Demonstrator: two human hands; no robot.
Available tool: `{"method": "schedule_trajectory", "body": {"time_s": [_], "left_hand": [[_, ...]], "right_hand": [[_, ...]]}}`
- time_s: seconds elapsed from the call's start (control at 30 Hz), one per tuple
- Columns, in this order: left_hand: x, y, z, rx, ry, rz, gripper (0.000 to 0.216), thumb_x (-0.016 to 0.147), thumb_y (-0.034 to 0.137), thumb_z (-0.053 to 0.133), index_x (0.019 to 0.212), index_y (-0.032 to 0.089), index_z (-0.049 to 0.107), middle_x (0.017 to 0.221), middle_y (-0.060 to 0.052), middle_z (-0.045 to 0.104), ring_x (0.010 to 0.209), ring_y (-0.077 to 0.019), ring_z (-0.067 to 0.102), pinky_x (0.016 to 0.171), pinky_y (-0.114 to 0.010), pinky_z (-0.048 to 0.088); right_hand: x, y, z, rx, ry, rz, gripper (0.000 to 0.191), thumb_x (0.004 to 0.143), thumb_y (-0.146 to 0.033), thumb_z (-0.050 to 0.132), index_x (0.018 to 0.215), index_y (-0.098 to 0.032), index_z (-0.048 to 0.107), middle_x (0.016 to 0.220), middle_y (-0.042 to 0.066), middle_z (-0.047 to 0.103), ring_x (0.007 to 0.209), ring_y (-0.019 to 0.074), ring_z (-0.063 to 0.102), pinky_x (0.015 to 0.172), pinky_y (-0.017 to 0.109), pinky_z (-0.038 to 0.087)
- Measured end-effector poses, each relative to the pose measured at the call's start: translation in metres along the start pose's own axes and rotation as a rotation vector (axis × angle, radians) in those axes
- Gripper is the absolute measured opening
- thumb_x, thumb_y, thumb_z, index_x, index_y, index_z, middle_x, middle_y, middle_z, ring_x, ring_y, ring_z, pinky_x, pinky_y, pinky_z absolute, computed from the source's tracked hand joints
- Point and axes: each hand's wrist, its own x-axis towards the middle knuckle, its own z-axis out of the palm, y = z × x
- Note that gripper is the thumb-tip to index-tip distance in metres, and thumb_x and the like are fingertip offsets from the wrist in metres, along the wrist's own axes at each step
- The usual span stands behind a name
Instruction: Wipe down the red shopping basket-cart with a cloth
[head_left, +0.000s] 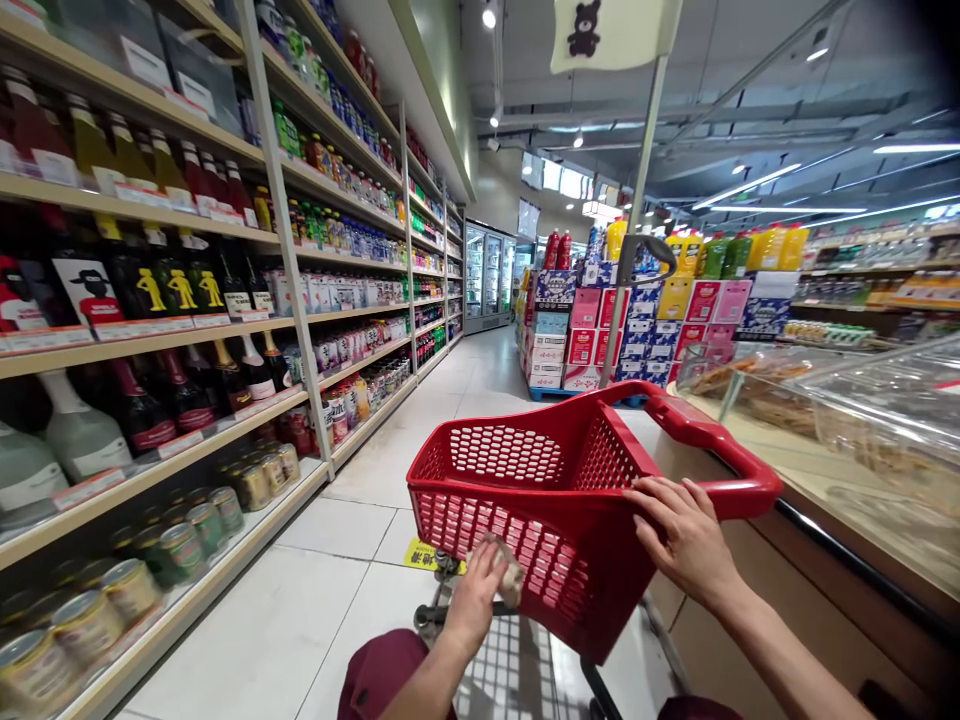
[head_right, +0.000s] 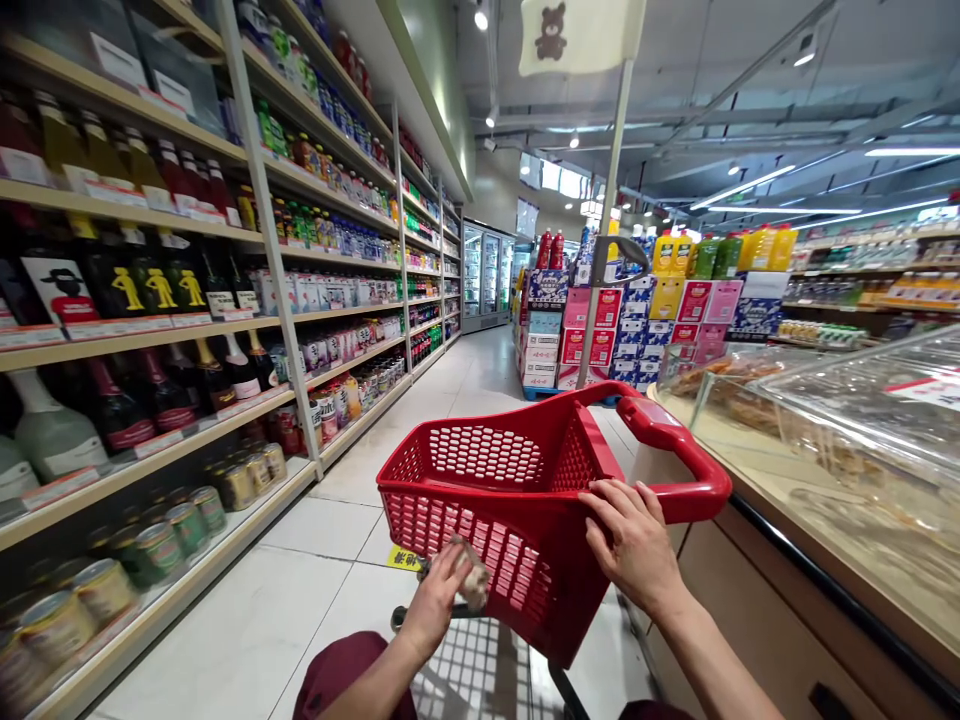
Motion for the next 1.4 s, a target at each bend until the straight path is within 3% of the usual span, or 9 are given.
{"method": "schedule_trajectory", "body": {"time_s": [0.2, 0.37, 0.5, 0.73, 0.87, 0.97, 1.13, 1.3, 1.4], "left_hand": [[0.033, 0.006, -0.010, 0.026, 0.101, 0.055, 0.034, 0.087, 0.011, 0.036, 0.115, 0.018, 0.054, 0.124, -0.012, 0.051, 0.123, -0.0224, 0.039, 0.097, -0.044, 0.042], [0.040, 0.024, -0.010, 0.006, -0.002, 0.134, 0.024, 0.086, 0.016, 0.042, 0.101, 0.021, 0.061, 0.103, -0.006, 0.060, 0.106, -0.0178, 0.051, 0.087, -0.033, 0.051], [0.065, 0.043, -0.016, -0.035, 0.095, 0.164, 0.029, 0.087, 0.014, 0.040, 0.110, 0.021, 0.057, 0.115, -0.008, 0.054, 0.115, -0.0201, 0.043, 0.096, -0.042, 0.043], [0.063, 0.065, 0.007, -0.044, 0.032, 0.210, 0.022, 0.087, 0.019, 0.043, 0.097, 0.020, 0.062, 0.099, -0.006, 0.060, 0.099, -0.0168, 0.051, 0.082, -0.032, 0.050], [0.086, 0.080, 0.000, -0.102, 0.092, 0.274, 0.027, 0.089, 0.018, 0.037, 0.103, 0.021, 0.060, 0.102, -0.006, 0.058, 0.103, -0.0176, 0.049, 0.090, -0.035, 0.045], [0.102, 0.090, 0.003, -0.095, 0.077, 0.251, 0.027, 0.089, 0.018, 0.038, 0.103, 0.022, 0.060, 0.107, -0.007, 0.057, 0.104, -0.0184, 0.049, 0.089, -0.036, 0.045], [0.086, 0.099, 0.021, -0.087, -0.088, 0.284, 0.021, 0.088, 0.021, 0.042, 0.088, 0.021, 0.062, 0.092, -0.003, 0.061, 0.085, -0.0154, 0.054, 0.074, -0.029, 0.050], [0.130, 0.132, 0.014, -0.148, 0.051, 0.302, 0.026, 0.090, 0.021, 0.037, 0.104, 0.022, 0.059, 0.105, -0.006, 0.057, 0.103, -0.0174, 0.049, 0.092, -0.036, 0.043], [0.144, 0.145, 0.020, -0.114, 0.015, 0.330, 0.023, 0.090, 0.021, 0.038, 0.098, 0.020, 0.059, 0.105, -0.004, 0.058, 0.099, -0.0153, 0.050, 0.088, -0.032, 0.045]], "right_hand": [[-0.003, 0.004, -0.005, 0.022, 0.008, 0.025, 0.027, 0.077, -0.027, 0.047, 0.098, -0.025, 0.064, 0.108, 0.003, 0.062, 0.103, 0.0214, 0.054, 0.099, 0.042, 0.027], [-0.003, 0.006, -0.008, 0.032, -0.023, 0.015, 0.028, 0.077, -0.027, 0.047, 0.100, -0.026, 0.063, 0.108, 0.003, 0.062, 0.103, 0.0212, 0.054, 0.099, 0.042, 0.027], [-0.003, 0.005, -0.009, 0.030, 0.011, 0.034, 0.025, 0.078, -0.027, 0.047, 0.096, -0.025, 0.064, 0.106, 0.003, 0.063, 0.101, 0.0209, 0.054, 0.098, 0.042, 0.027], [-0.002, 0.005, -0.011, 0.047, -0.016, 0.034, 0.024, 0.077, -0.028, 0.047, 0.095, -0.025, 0.064, 0.107, 0.003, 0.063, 0.103, 0.0210, 0.053, 0.098, 0.042, 0.027], [-0.001, 0.010, -0.015, 0.099, -0.028, 0.046, 0.027, 0.081, -0.025, 0.042, 0.098, -0.025, 0.062, 0.108, 0.003, 0.063, 0.104, 0.0193, 0.053, 0.099, 0.041, 0.028], [-0.002, 0.015, -0.014, 0.081, 0.062, 0.118, 0.032, 0.082, -0.022, 0.037, 0.106, -0.021, 0.059, 0.107, 0.005, 0.063, 0.104, 0.0193, 0.054, 0.100, 0.042, 0.026], [-0.001, 0.025, -0.014, 0.083, 0.126, 0.225, 0.036, 0.081, -0.019, 0.035, 0.109, -0.022, 0.058, 0.102, 0.004, 0.065, 0.102, 0.0206, 0.055, 0.099, 0.042, 0.027], [0.008, 0.037, -0.021, 0.126, 0.182, 0.314, 0.036, 0.083, -0.021, 0.031, 0.111, -0.021, 0.054, 0.098, 0.004, 0.066, 0.093, 0.0186, 0.057, 0.095, 0.040, 0.028], [0.012, 0.050, -0.028, 0.058, 0.210, 0.418, 0.035, 0.085, -0.025, 0.032, 0.110, -0.020, 0.054, 0.092, 0.004, 0.067, 0.094, 0.0202, 0.056, 0.096, 0.044, 0.022]]}}
